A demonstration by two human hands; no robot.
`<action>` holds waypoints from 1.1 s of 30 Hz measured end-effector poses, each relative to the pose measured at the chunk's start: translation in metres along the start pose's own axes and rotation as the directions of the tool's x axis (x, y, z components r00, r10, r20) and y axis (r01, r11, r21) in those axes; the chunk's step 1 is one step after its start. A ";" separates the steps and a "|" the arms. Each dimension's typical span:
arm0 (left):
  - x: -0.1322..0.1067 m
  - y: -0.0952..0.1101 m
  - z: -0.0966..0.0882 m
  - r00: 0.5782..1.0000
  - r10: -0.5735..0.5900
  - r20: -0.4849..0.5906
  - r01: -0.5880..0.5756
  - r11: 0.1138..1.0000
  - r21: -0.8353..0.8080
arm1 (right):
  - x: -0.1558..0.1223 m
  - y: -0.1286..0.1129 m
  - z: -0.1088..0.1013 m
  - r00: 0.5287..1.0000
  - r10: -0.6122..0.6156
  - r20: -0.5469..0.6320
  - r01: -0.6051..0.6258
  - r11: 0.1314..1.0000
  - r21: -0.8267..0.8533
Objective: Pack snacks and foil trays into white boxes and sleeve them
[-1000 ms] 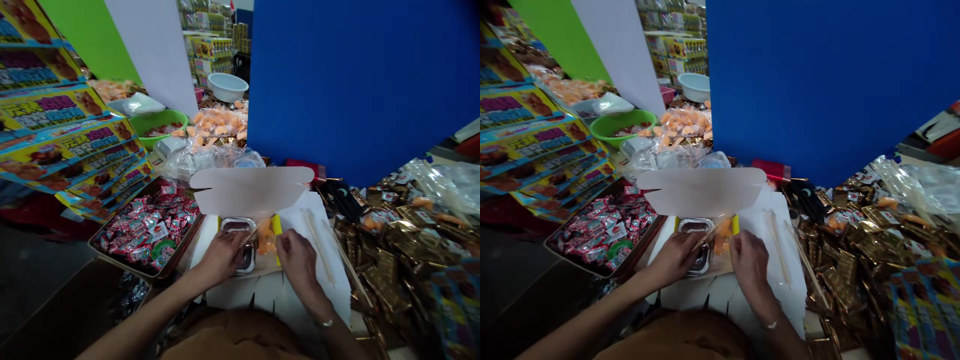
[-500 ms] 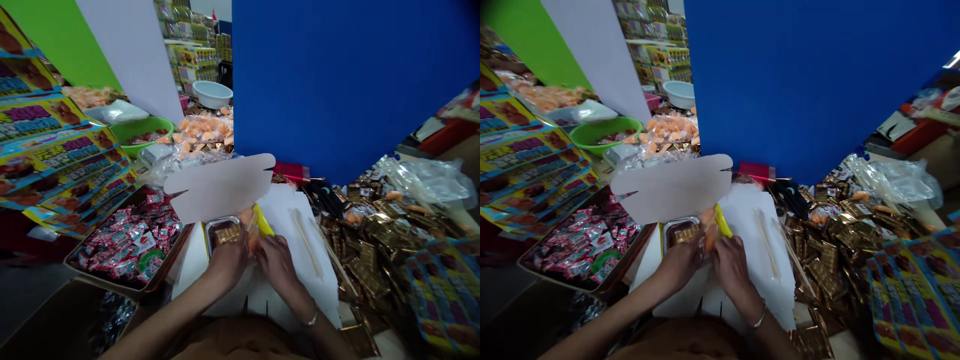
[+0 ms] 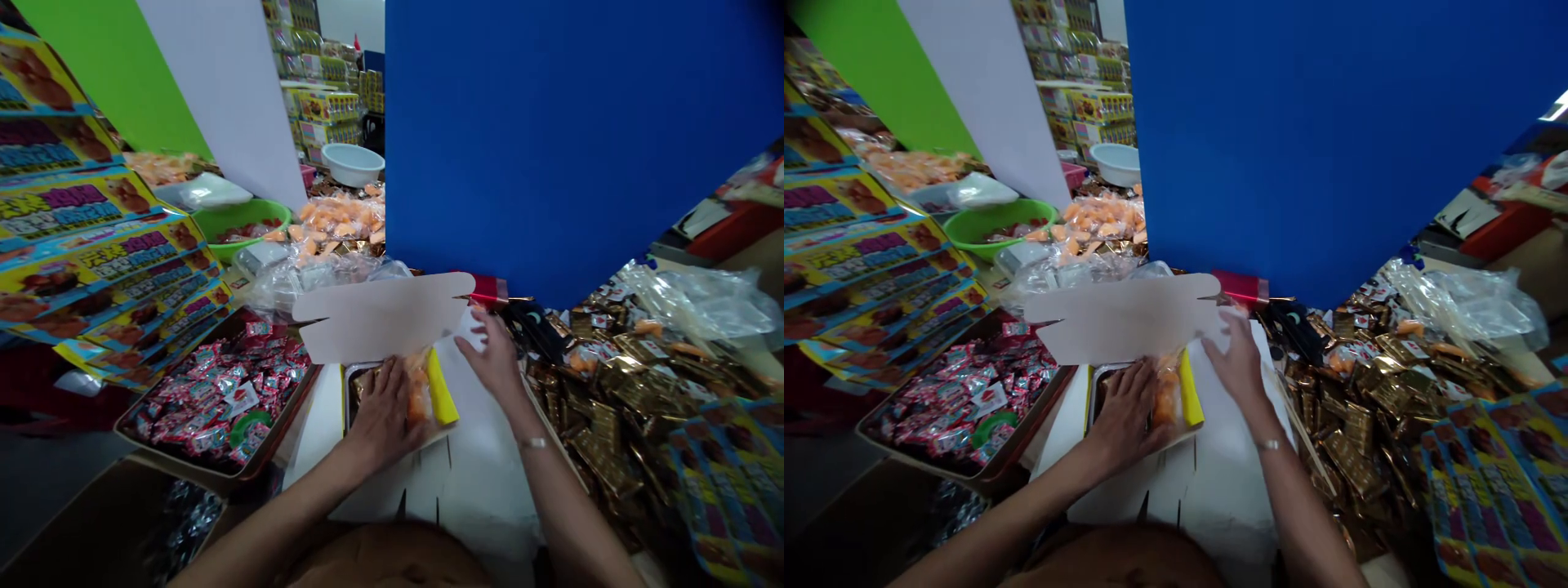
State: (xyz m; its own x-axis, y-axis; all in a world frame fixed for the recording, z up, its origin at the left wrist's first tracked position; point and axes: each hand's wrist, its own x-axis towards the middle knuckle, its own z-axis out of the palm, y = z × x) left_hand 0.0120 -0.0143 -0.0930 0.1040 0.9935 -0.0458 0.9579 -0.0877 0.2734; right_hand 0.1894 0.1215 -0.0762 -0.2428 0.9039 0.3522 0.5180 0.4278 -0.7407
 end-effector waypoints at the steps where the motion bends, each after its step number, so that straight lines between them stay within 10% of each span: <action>1: -0.001 0.000 0.000 1.000 -0.003 -0.020 0.002 1.000 -0.016 | 0.018 0.007 0.004 1.000 -0.004 0.027 0.003 1.000 0.028; 6: -0.001 -0.009 -0.002 0.998 -0.069 -0.010 0.067 0.992 -0.107 | 0.047 0.019 0.018 0.989 -0.039 0.143 0.037 0.999 0.018; 13: 0.000 0.001 -0.009 0.990 -0.137 -0.029 0.135 0.988 -0.068 | 0.011 -0.002 0.017 0.997 -0.065 0.045 0.076 0.931 -0.358; 23: 0.003 0.010 0.007 0.998 -0.028 0.060 0.032 0.997 -0.076 | -0.046 -0.005 0.033 0.967 -0.246 0.059 0.253 0.942 -0.220; 33: 0.005 0.008 0.010 1.000 0.000 -0.025 -0.002 0.995 -0.099 | -0.042 -0.008 0.045 0.952 0.274 0.140 -0.303 0.913 0.275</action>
State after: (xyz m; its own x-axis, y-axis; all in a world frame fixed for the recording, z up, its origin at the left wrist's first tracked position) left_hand 0.0230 -0.0111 -0.1009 0.0968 0.9951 -0.0215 0.9264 -0.0822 0.3673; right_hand 0.1589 0.0807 -0.1108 -0.2042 0.9775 0.0523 0.3211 0.1173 -0.9397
